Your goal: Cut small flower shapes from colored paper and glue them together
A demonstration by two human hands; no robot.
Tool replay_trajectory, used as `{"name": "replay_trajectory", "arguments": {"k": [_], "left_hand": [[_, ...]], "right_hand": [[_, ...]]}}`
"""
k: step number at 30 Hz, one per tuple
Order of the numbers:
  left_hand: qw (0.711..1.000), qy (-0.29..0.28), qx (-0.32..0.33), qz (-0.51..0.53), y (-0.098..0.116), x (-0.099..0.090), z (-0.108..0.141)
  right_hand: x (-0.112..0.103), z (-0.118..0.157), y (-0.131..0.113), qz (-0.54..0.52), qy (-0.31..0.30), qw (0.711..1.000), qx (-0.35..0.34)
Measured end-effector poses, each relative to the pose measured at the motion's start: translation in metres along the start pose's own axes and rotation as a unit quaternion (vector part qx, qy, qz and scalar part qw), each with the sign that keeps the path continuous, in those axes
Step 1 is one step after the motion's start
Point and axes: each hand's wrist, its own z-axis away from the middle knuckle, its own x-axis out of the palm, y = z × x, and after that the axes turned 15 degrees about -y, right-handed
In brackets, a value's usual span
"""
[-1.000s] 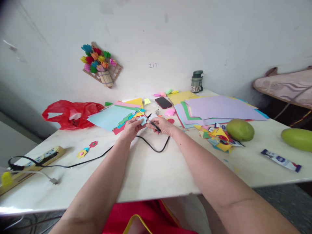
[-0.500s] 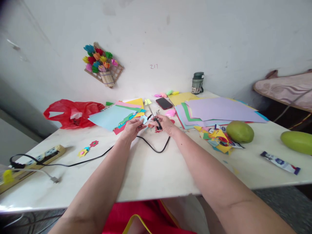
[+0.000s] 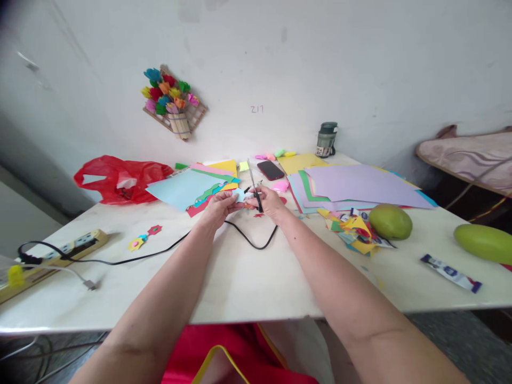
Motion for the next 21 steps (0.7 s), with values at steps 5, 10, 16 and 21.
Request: {"name": "replay_trajectory", "arguments": {"k": [5,10,16,21], "left_hand": [[1.000,0.011,-0.001,0.004,0.0007,0.0006,0.0008],[1.000,0.013,-0.011,0.006,-0.0013,0.0008,0.0004],[1.000,-0.014,-0.024,0.000,-0.0020,0.0001,-0.0005],[0.999,-0.028,-0.033,-0.013,-0.0015,-0.0017,-0.0005]], "right_hand": [[-0.0013,-0.0020,0.0055,0.010,-0.007,1.000,0.008],[0.0008,-0.0034,0.0056,0.013,0.008,1.000,0.003],[0.0030,-0.0030,0.0000,0.034,0.062,0.997,-0.017],[0.0008,-0.0032,0.0011,0.046,0.051,0.997,-0.025]]}}
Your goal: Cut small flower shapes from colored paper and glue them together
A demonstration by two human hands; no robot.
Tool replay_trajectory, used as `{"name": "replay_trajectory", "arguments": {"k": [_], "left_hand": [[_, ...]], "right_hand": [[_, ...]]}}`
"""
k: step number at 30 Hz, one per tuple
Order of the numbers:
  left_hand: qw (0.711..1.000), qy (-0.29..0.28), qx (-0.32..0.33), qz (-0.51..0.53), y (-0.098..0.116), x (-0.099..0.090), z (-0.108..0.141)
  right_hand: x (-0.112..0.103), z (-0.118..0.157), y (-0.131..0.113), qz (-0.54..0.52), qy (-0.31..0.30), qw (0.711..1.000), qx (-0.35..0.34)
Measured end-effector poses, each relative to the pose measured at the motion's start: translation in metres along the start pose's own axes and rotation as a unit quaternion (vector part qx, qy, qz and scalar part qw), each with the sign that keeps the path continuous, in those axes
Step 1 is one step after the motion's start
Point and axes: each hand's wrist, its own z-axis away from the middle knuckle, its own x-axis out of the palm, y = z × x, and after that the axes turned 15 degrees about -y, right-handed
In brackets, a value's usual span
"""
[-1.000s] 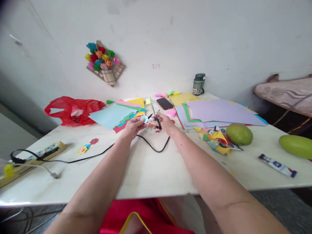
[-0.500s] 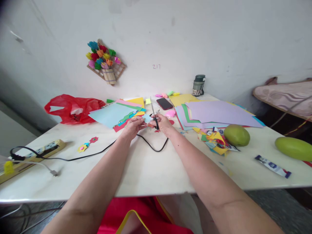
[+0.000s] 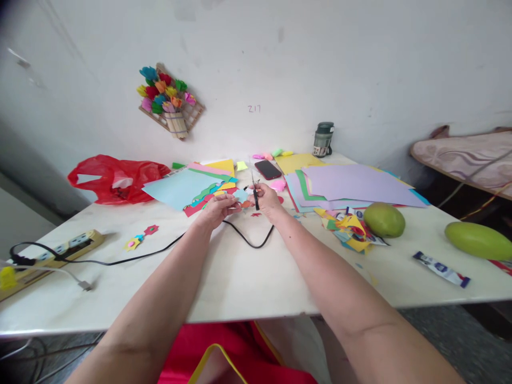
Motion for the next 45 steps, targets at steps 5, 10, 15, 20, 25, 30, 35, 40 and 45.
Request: {"name": "replay_trajectory", "arguments": {"k": [5,10,15,20,25,30,35,40,45], "left_hand": [[0.999,-0.014,-0.029,-0.032,0.0020,0.0019,0.0012],[0.999,-0.022,-0.029,-0.032,0.0024,0.0019,0.0012],[1.000,-0.013,-0.011,-0.012,0.0007,-0.0004,0.0007],[0.999,-0.023,-0.018,-0.018,0.0002,0.0010,0.0005],[0.999,-0.025,-0.026,-0.024,-0.0016,0.0005,-0.0003],[0.998,-0.027,-0.022,-0.043,-0.0043,0.0001,-0.0021],[0.999,-0.016,0.009,-0.044,-0.0064,-0.0005,-0.0041],[0.999,-0.007,0.042,-0.033,-0.0029,-0.0006,-0.0035],[0.999,0.008,0.045,-0.026,0.0001,-0.0002,-0.0028]], "right_hand": [[-0.0003,-0.0003,-0.0002,-0.007,-0.005,1.000,-0.003],[-0.0013,0.0020,-0.0042,-0.021,-0.001,1.000,0.001],[-0.0020,0.0038,-0.0060,-0.039,0.000,0.999,0.001],[-0.0001,0.0027,-0.0041,-0.046,-0.008,0.999,-0.003],[0.0013,0.0017,-0.0038,-0.046,-0.005,0.999,-0.012],[0.0027,0.0008,-0.0021,-0.027,-0.008,0.999,-0.014],[0.0040,0.0010,0.0015,-0.032,-0.036,0.999,-0.003],[0.0001,0.0023,0.0039,-0.019,-0.096,0.995,0.026],[-0.0057,0.0049,0.0002,-0.003,-0.152,0.987,0.049]]}}
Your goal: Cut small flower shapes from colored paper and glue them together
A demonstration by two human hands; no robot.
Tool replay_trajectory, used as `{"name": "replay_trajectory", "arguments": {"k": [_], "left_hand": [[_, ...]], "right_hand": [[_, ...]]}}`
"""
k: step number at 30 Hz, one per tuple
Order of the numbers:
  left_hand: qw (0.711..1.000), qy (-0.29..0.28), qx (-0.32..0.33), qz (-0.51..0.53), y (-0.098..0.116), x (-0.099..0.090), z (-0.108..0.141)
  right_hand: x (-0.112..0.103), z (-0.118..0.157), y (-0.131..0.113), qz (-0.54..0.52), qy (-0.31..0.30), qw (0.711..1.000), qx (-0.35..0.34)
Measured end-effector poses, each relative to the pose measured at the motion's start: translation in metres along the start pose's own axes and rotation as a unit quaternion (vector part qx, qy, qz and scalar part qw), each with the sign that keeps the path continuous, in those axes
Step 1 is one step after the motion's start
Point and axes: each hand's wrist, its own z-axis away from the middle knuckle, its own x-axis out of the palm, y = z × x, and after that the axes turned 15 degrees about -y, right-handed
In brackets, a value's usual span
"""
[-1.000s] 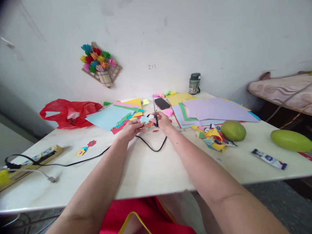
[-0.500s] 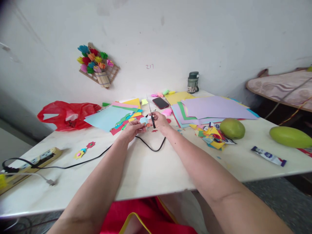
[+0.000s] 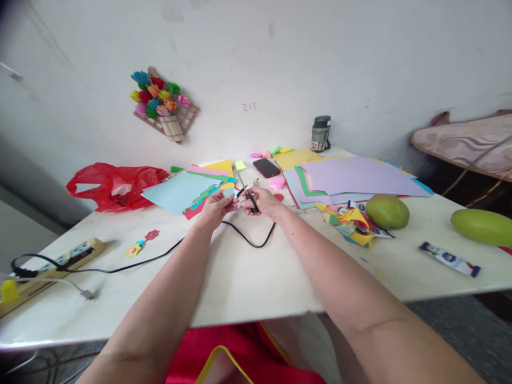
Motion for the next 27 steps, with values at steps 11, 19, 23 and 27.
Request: {"name": "replay_trajectory", "arguments": {"k": [11,19,23,27], "left_hand": [[0.999,0.029,0.007,-0.022,0.004,-0.002,0.001],[1.000,0.019,0.019,0.011,0.004,-0.001,0.001],[0.999,0.022,0.014,0.039,0.000,0.001,-0.001],[0.996,0.047,0.029,0.071,-0.005,0.005,-0.003]], "right_hand": [[-0.001,0.011,-0.019,0.123,-0.045,0.990,0.062],[0.001,0.010,-0.019,0.149,-0.062,0.984,0.071],[0.002,0.009,-0.016,0.158,-0.075,0.982,0.065],[0.000,0.005,-0.008,0.153,-0.079,0.984,0.044]]}}
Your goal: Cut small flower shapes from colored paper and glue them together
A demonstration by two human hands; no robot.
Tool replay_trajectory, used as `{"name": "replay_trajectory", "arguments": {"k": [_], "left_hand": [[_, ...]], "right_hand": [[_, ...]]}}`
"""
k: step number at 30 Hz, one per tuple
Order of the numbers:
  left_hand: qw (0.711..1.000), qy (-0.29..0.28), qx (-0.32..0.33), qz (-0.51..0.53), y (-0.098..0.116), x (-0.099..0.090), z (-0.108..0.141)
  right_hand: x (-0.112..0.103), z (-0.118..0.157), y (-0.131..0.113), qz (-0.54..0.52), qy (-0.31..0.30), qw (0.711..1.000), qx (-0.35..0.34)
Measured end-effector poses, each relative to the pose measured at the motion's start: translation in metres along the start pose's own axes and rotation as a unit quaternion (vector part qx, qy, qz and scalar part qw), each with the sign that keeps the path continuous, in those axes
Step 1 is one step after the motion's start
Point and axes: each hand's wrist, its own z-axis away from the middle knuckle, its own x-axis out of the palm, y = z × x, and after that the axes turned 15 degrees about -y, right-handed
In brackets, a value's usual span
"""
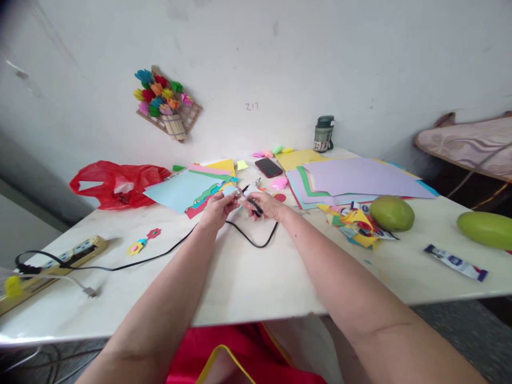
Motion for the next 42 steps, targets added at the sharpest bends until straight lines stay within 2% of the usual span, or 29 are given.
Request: {"name": "replay_trajectory", "arguments": {"k": [17,42], "left_hand": [[0.994,0.044,0.002,0.102,-0.010,0.008,-0.004],[0.994,0.048,0.002,0.103,-0.011,0.007,-0.005]], "right_hand": [[0.011,-0.009,0.010,-0.071,0.038,0.996,-0.041],[0.014,-0.010,0.011,-0.067,0.049,0.996,-0.037]]}}
